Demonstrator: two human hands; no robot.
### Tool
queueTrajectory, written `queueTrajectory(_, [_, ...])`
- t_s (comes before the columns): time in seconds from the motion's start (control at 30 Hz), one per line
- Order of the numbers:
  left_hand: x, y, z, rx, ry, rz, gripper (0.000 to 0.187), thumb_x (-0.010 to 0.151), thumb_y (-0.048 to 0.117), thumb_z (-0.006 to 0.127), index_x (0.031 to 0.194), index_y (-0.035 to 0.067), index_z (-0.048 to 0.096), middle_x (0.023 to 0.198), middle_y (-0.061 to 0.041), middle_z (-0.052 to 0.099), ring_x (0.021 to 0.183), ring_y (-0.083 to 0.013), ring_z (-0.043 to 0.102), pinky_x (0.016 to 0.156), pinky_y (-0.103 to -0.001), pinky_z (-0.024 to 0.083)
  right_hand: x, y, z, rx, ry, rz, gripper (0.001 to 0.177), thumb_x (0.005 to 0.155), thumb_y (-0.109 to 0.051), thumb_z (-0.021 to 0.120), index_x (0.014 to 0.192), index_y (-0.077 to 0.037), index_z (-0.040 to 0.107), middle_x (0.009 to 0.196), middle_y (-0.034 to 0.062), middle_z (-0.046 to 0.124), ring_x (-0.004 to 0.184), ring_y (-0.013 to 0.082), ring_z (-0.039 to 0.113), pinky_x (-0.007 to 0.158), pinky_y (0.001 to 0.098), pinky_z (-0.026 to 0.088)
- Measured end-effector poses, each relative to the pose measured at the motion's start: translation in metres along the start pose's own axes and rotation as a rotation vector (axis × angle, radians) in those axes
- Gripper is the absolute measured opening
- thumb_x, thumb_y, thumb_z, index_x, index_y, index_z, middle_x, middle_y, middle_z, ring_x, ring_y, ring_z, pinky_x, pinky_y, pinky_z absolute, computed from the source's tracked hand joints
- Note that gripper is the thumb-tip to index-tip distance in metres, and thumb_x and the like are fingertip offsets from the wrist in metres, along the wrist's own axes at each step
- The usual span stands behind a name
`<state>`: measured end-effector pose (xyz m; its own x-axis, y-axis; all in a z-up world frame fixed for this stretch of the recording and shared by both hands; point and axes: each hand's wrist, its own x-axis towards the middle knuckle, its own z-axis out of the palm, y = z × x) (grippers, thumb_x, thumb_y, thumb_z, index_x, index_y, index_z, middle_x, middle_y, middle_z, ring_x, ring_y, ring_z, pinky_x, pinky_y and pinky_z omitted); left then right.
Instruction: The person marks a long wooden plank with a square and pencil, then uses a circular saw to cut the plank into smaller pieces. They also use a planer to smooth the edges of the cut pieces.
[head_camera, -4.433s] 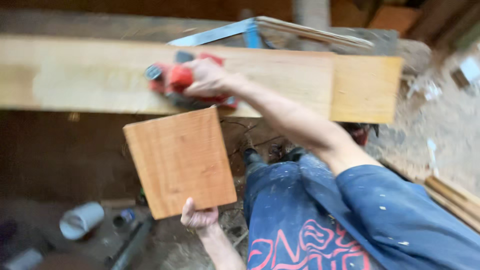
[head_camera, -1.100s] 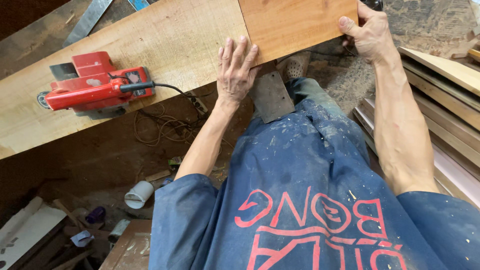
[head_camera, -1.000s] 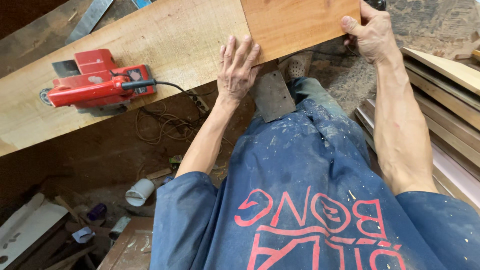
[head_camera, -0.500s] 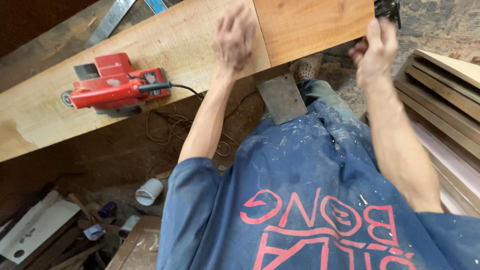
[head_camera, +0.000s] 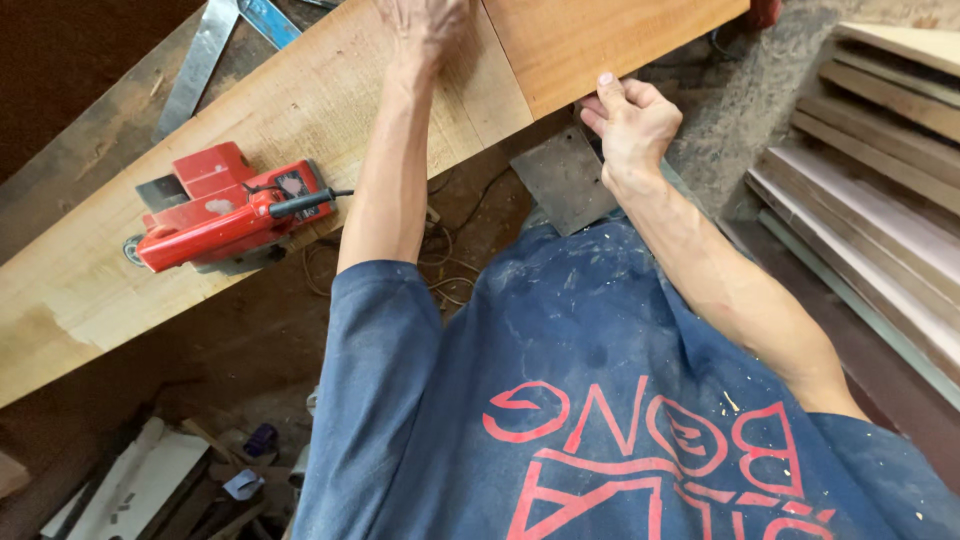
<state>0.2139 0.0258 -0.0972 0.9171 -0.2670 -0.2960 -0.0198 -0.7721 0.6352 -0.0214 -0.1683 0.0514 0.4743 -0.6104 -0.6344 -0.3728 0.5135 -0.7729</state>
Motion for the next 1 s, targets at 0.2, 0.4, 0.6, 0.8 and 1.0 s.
queueTrajectory(0.2, [-0.020,-0.005,-0.003,-0.921,-0.124,-0.294,0.038,0.095,0.039,0.057,0.119,0.009,0.057,0.105,-0.013,0.075,0.094,-0.0225,0.077,0.086,-0.046,0.060,-0.006,-0.001,0.004,0.015,0.026,-0.010,0.020,0.094,-0.014,0.074,0.102,0.004,0.071,0.093,0.0120,0.078,0.079,0.0195,0.077,0.071,0.0332,0.068])
queueTrajectory(0.4, [-0.026,0.006,-0.017,-0.684,-0.076,-0.158,0.040,0.095,0.039,0.058,0.121,0.009,0.057,0.108,-0.013,0.073,0.097,-0.0229,0.075,0.088,-0.046,0.058,-0.003,0.000,0.005,0.039,0.037,-0.004,0.021,0.094,-0.014,0.073,0.102,0.005,0.070,0.092,0.0122,0.077,0.077,0.0197,0.077,0.070,0.0332,0.067])
queueTrajectory(0.6, [-0.026,0.011,-0.023,-0.240,0.040,0.041,0.041,0.096,0.039,0.060,0.122,0.008,0.057,0.112,-0.013,0.071,0.100,-0.0233,0.072,0.090,-0.046,0.056,-0.001,0.002,0.005,0.020,0.053,-0.001,0.017,0.093,-0.013,0.074,0.097,0.004,0.071,0.090,0.0114,0.076,0.076,0.0191,0.076,0.067,0.0323,0.067])
queueTrajectory(0.8, [-0.015,0.013,-0.027,-0.203,-0.046,-0.031,0.043,0.096,0.040,0.061,0.124,0.008,0.056,0.115,-0.013,0.069,0.103,-0.0236,0.070,0.093,-0.047,0.054,0.001,0.001,-0.003,0.052,-0.010,0.024,0.022,0.095,-0.013,0.076,0.100,0.005,0.065,0.091,0.0118,0.075,0.076,0.0199,0.075,0.069,0.0336,0.066])
queueTrajectory(1.0, [-0.038,0.009,-0.043,-0.527,-0.137,-0.145,0.044,0.097,0.040,0.062,0.126,0.007,0.056,0.118,-0.013,0.067,0.107,-0.0240,0.067,0.095,-0.047,0.052,-0.028,0.021,-0.007,-0.174,-0.295,0.130,0.025,0.091,-0.008,0.076,0.110,0.005,0.064,0.094,0.0105,0.073,0.083,0.0185,0.075,0.074,0.0326,0.065])
